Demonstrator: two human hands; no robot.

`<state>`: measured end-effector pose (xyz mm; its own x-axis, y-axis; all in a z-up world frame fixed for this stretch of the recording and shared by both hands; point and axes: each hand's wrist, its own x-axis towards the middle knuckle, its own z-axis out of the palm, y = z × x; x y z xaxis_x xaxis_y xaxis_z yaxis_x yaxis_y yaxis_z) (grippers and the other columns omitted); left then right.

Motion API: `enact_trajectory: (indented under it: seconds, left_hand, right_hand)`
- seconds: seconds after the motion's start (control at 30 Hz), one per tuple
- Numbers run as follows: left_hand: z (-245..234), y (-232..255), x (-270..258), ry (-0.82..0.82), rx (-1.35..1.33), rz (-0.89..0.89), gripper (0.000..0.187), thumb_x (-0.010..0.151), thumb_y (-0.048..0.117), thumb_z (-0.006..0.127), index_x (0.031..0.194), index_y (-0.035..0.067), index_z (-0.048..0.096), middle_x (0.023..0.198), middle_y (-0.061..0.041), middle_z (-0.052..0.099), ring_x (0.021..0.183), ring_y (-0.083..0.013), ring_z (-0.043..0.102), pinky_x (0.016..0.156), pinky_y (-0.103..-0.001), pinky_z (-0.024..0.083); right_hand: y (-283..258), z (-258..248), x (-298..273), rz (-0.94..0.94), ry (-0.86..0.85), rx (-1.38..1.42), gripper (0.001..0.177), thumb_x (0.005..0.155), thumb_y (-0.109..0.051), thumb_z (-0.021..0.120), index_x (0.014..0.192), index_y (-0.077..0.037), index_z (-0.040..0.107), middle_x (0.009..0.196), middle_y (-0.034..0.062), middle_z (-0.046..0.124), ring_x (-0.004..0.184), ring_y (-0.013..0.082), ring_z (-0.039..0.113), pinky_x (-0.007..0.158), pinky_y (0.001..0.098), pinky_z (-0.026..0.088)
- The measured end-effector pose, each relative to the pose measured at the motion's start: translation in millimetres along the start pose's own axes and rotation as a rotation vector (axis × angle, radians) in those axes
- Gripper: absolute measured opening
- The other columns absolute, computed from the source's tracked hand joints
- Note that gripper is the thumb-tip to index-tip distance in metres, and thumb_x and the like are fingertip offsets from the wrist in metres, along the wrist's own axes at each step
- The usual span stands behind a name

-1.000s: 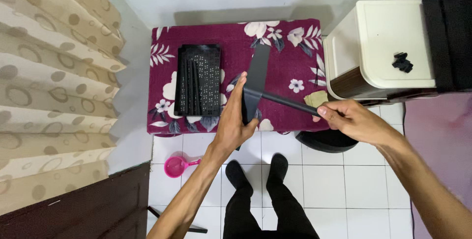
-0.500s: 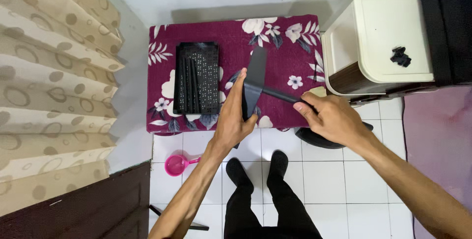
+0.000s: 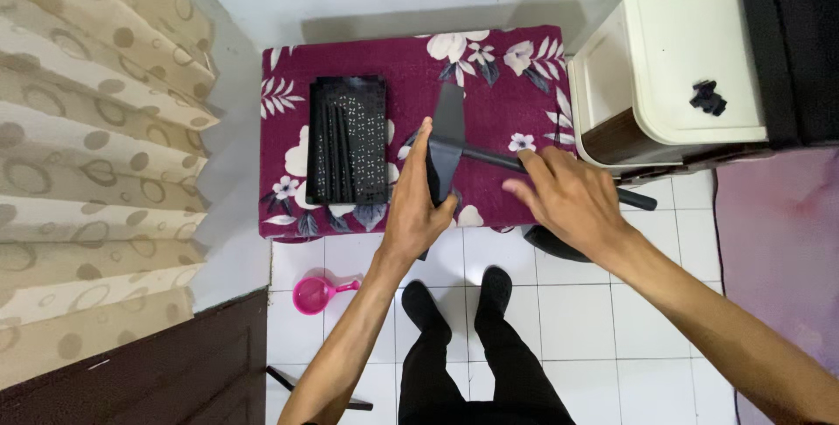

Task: The person wipes a black plastic tray with a damp cloth, then inserts four legs into the tray to assemble a small table. The person handles the tray, cloth, and legs by hand.

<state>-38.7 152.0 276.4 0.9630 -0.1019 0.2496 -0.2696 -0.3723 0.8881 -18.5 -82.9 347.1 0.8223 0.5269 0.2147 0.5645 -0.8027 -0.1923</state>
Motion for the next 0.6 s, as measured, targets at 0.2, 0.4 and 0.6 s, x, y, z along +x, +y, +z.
enact_trajectory:
  seconds: [0.2, 0.4, 0.6]
  left_hand:
    - [1.7, -0.1, -3.4, -0.007, -0.026, 0.003, 0.103, 0.074, -0.009, 0.071, 0.162, 0.001, 0.018, 0.165, -0.027, 0.032, 0.151, -0.0435, 0.040, 0.124, -0.049, 0.038]
    - [4.1, 1.0, -1.1, 0.009, -0.014, 0.079, 0.105, 0.071, -0.009, 0.071, 0.160, 0.000, 0.016, 0.164, -0.029, 0.031, 0.149, -0.0465, 0.039, 0.122, -0.050, 0.039]
    - [6.1, -7.4, 1.9, 0.078, -0.078, -0.052, 0.099, 0.076, -0.009, 0.067, 0.163, 0.002, 0.019, 0.160, -0.027, 0.040, 0.144, -0.0423, 0.049, 0.120, -0.044, 0.043]
  right_hand:
    - [2.1, -1.0, 8.4, 0.043, -0.109, 0.019, 0.035, 0.102, -0.035, 0.063, 0.099, -0.001, 0.071, 0.058, 0.0076, 0.061, 0.043, 0.0234, 0.057, 0.039, 0.0391, 0.044]
    - [6.1, -22.1, 29.0, 0.323, -0.445, 0.272, 0.038, 0.099, -0.039, 0.060, 0.101, -0.004, 0.073, 0.047, 0.0149, 0.057, 0.043, 0.0312, 0.059, 0.047, 0.0468, 0.046]
    - [-12.2, -33.3, 49.5, 0.126, -0.283, 0.049, 0.035, 0.100, -0.039, 0.063, 0.105, -0.005, 0.073, 0.067, 0.0125, 0.063, 0.060, 0.0308, 0.063, 0.059, 0.0443, 0.050]
